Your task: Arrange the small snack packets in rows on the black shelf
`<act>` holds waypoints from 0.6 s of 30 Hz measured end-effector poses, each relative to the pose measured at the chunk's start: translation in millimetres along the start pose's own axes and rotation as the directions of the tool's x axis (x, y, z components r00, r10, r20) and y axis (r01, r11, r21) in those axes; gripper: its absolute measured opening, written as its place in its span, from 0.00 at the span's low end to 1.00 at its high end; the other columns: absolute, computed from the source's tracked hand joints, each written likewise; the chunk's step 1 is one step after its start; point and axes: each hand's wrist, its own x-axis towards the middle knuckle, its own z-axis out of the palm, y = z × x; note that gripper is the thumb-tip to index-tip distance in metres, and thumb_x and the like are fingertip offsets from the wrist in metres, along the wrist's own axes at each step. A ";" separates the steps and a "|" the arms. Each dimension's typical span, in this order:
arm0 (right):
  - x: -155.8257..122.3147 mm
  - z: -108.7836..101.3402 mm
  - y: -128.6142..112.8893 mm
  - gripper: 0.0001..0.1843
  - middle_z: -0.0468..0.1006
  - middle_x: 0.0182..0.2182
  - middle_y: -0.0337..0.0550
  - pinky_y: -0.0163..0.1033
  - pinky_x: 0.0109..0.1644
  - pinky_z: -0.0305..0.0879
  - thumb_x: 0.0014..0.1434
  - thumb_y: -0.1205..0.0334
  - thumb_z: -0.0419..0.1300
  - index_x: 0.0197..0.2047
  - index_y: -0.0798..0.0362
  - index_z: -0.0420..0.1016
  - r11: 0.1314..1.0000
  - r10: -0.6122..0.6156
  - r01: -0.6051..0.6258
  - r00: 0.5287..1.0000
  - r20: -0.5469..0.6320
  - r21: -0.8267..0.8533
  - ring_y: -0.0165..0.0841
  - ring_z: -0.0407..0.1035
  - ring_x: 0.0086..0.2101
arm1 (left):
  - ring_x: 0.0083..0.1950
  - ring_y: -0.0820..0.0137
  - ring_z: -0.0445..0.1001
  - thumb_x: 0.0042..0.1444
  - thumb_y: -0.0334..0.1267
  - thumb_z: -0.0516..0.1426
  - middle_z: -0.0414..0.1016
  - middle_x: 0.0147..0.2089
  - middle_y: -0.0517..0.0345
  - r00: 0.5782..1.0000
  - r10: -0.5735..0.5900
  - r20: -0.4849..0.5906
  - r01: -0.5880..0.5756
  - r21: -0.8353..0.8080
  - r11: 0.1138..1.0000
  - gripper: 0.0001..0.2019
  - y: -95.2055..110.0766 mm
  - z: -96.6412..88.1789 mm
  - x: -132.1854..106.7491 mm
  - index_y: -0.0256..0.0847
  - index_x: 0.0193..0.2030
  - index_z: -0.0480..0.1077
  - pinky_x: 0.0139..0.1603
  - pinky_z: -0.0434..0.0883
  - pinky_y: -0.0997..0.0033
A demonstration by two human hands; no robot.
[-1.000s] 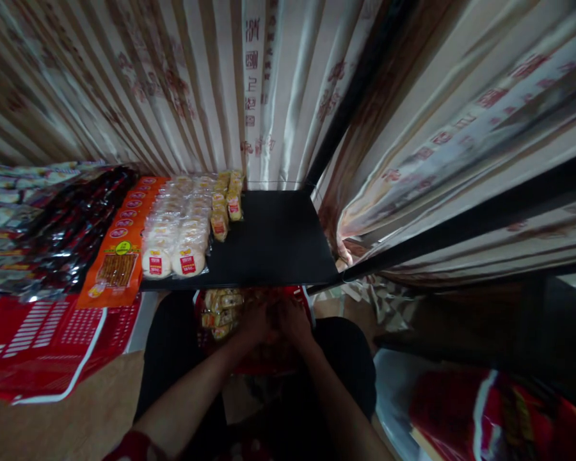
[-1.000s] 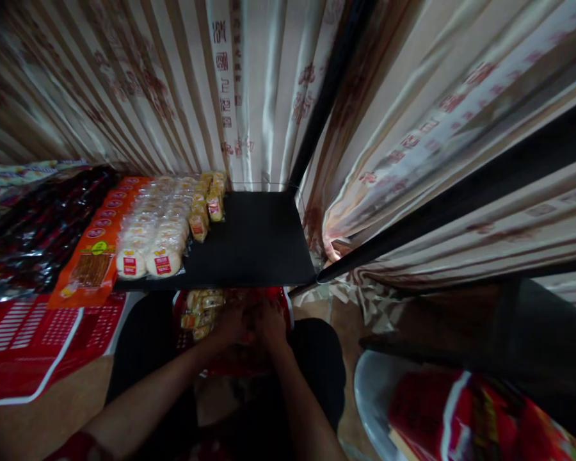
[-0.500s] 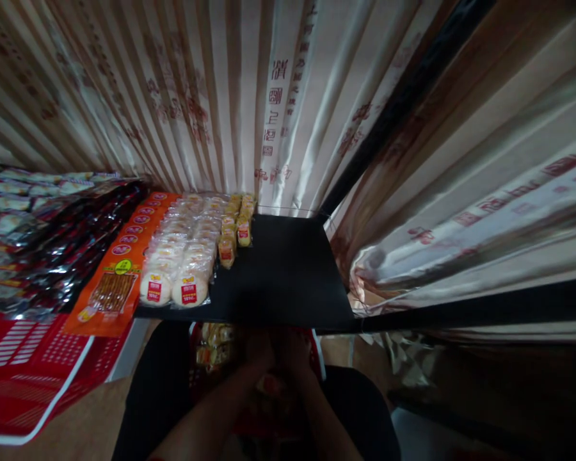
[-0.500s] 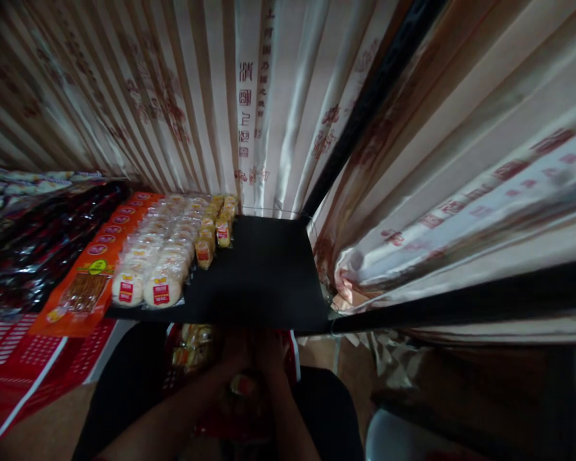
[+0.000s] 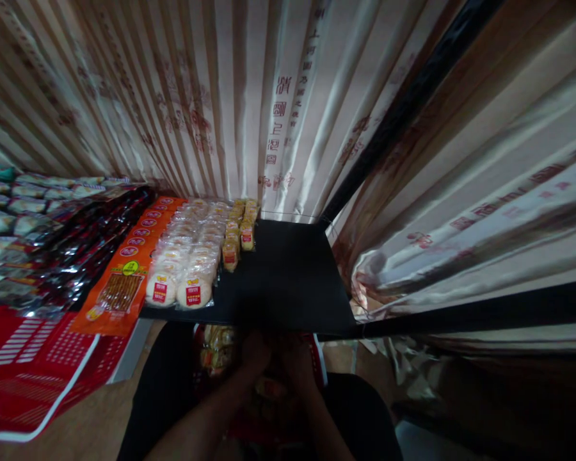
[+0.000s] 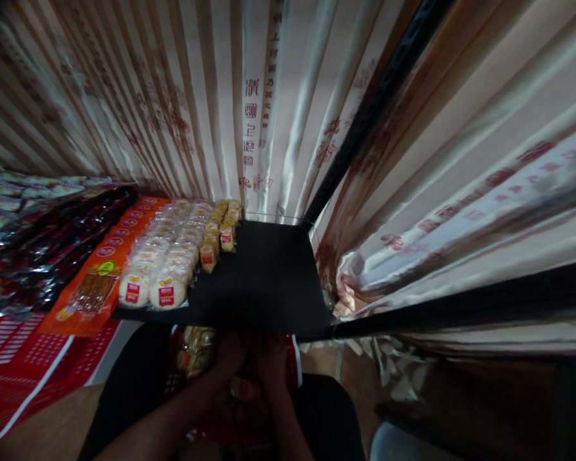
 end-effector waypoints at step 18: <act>-63.9 -58.7 -50.0 0.23 0.74 0.48 0.48 0.44 0.50 0.67 0.51 0.60 0.57 0.52 0.50 0.70 0.779 -0.148 0.006 0.974 0.174 0.627 0.39 0.70 0.47 | 0.37 0.71 0.71 0.44 0.33 0.56 0.74 0.38 0.59 0.816 0.575 0.064 -0.545 -0.248 0.801 0.17 -11.5 -101.3 -75.8 0.40 0.44 0.67 0.38 0.66 0.74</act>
